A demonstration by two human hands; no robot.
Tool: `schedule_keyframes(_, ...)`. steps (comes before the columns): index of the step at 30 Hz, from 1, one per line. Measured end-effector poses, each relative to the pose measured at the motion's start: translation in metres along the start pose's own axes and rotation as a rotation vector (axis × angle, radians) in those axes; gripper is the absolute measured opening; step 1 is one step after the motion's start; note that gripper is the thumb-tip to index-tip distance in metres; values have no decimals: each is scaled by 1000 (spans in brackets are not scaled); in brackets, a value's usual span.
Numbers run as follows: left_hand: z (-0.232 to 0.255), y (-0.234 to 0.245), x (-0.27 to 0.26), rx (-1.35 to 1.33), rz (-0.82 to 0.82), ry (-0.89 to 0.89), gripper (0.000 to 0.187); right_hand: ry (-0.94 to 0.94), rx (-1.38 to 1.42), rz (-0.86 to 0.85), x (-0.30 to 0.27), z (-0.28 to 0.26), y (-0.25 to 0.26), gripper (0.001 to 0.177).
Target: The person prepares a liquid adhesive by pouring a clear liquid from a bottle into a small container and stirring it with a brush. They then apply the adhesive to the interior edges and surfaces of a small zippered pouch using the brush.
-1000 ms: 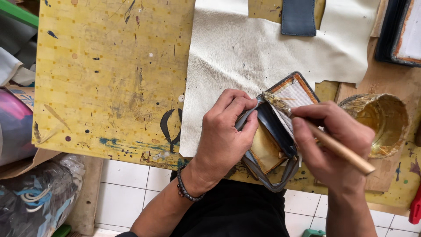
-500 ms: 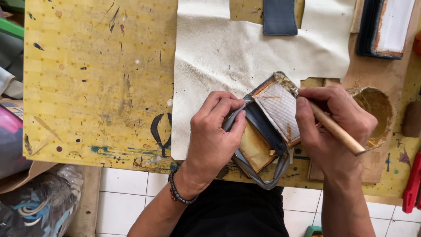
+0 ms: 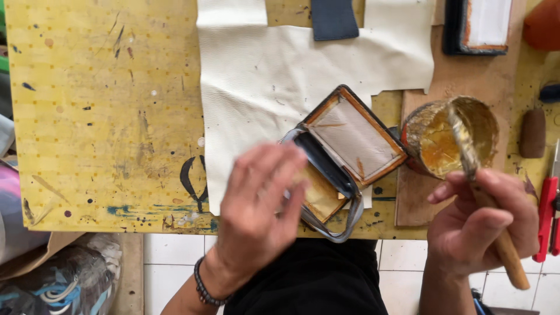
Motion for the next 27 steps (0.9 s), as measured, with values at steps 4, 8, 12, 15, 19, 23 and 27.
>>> schedule_keyframes(4, 21, -1, -1, -168, -279, -307, 37, -32, 8, 89, -14, 4, 24, 50)
schedule_keyframes(8, 20, -18, -14, -59, -403, -352, 46, -103, -10, 180, -18, 6, 38, 49)
schedule_keyframes(12, 19, -27, -20, -99, -322, -252, 16, -276, 7, 194, -20, 7, 49, 45)
schedule_keyframes(15, 17, -22, -11, -82, -233, -176, 10, -362, 11, 160, -18, 11, 56, 36)
schedule_keyframes(19, 12, -13, -4, -113, -262, -157, 11, -391, -99, 132, -11, 5, 54, 26)
schedule_keyframes(23, 3, -8, 3, -124, -351, -224, 18, -410, -134, 129, -4, 1, 52, 20)
schedule_keyframes(27, -4, -7, 6, -115, -514, -337, 52, -385, -222, 75, 1, -13, 43, 13)
Point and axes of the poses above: each hand's wrist, its own x-axis towards the middle knuckle, its own y-axis out of the back of the hand, z = x × y, the point moved 1 cm from there along x, towards the middle knuckle, and after that the axes turned 9 degrees about -y, right-handed, at the moved point
